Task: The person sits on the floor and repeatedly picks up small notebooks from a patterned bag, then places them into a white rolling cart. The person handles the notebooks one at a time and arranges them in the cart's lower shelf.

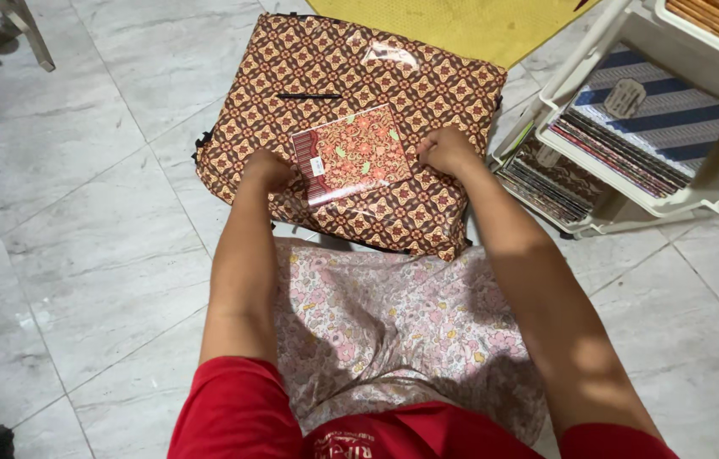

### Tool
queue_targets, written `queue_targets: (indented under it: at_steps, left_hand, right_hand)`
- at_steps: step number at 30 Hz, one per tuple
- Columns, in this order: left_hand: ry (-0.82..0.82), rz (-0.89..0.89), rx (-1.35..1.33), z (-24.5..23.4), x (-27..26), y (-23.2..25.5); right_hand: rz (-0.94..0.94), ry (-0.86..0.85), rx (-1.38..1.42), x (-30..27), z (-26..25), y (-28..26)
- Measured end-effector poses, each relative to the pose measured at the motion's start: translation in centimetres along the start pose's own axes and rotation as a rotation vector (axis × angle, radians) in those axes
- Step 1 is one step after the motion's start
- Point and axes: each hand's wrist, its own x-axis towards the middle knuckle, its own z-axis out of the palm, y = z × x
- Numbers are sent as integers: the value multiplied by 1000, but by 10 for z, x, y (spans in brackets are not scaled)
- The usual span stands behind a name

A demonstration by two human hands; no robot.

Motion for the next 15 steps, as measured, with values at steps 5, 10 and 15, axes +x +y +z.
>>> queue_targets:
  at_steps: [5, 10, 15]
  left_hand:
    - [-118, -86, -237, 17, 25, -6]
    - [-139, -39, 20, 35, 66, -8]
    - [-174, -76, -40, 40, 70, -5]
  right_hand:
    - [141, -23, 242, 22, 23, 5]
    - [-1, 91, 79, 35, 33, 7]
    - [140, 46, 205, 44, 44, 6]
